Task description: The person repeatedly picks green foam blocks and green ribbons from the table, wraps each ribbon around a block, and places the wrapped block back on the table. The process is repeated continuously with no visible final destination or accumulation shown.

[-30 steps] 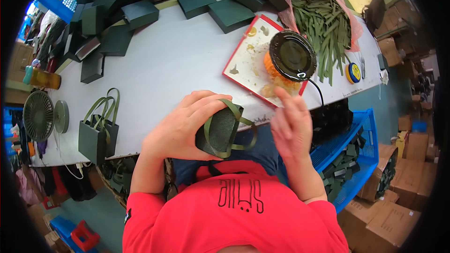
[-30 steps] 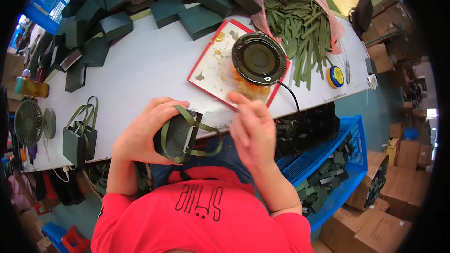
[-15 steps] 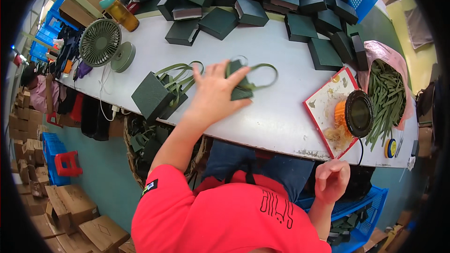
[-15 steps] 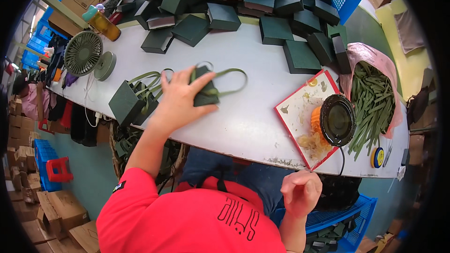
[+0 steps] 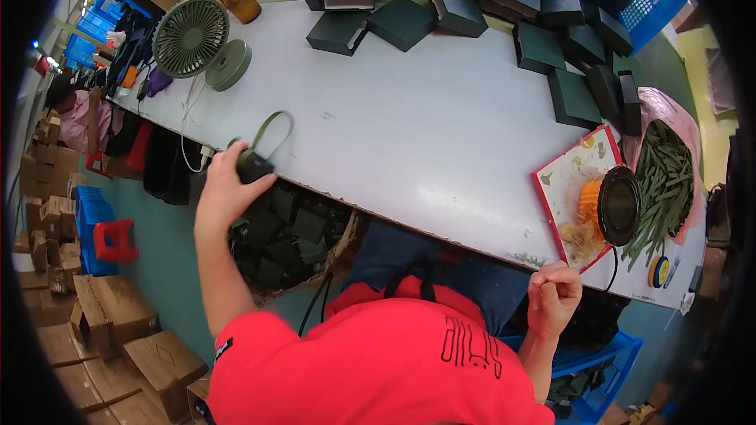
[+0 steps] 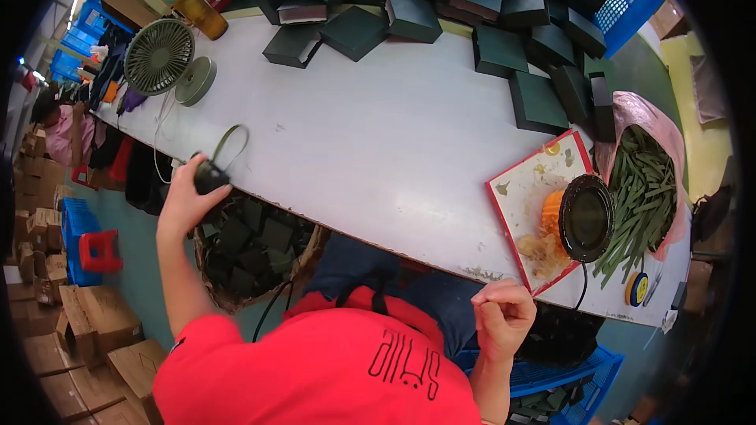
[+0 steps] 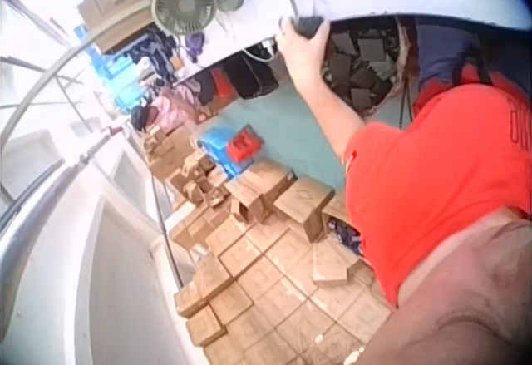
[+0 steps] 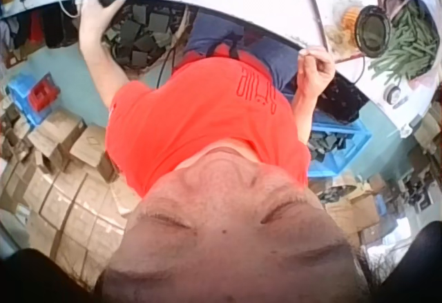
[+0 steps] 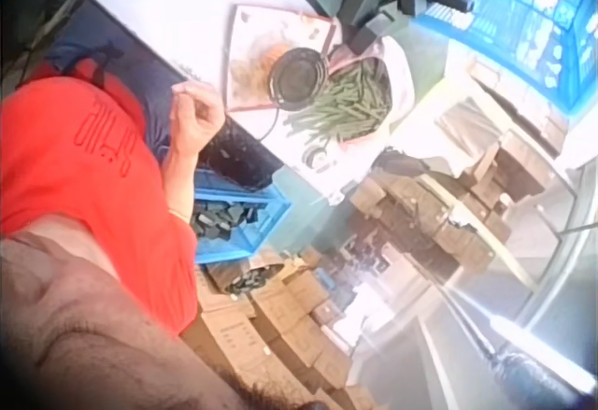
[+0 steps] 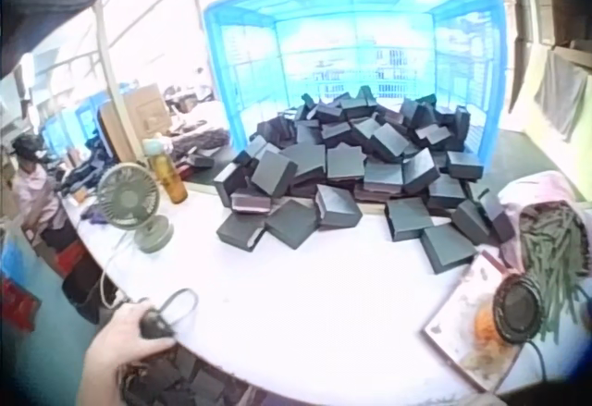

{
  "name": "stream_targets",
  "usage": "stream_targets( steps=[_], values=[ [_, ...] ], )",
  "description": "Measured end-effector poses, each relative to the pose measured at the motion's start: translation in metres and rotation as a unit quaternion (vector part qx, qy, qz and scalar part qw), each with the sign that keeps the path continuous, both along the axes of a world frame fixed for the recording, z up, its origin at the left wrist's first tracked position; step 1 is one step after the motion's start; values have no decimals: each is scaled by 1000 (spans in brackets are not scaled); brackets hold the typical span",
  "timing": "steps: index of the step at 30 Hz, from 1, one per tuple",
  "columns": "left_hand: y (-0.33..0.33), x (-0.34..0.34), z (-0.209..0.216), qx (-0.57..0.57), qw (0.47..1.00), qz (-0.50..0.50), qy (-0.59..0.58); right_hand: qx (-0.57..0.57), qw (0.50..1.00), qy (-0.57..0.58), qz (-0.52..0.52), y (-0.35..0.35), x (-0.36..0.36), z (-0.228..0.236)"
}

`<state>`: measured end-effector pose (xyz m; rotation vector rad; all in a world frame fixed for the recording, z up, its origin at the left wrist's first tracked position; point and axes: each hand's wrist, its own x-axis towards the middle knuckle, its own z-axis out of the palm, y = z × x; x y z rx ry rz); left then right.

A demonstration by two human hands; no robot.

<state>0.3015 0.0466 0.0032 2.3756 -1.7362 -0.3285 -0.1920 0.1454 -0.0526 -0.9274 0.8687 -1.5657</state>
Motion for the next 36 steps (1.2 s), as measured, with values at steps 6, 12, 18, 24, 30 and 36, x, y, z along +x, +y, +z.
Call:
stream_targets(
  steps=[6,12,18,24,30,36],
  values=[
    [-2,50,6,173,970,87,-144,25,1000,1,13,-3,5,-1],
    [-128,-16,-4,-157,975,-154,-18,24,998,-56,-14,4,-1,3],
    [-297,-79,-33,-296,942,-160,-8,37,990,40,-127,23,-26,7],
    [-342,-128,-36,-142,979,-143,-9,34,969,43,-242,39,-47,-3],
    [-249,-172,-39,-198,952,-203,-113,74,920,99,-371,61,-92,-10],
    [-193,-183,-49,-303,905,-298,-27,115,889,133,-422,64,-131,-14]
  ],
)
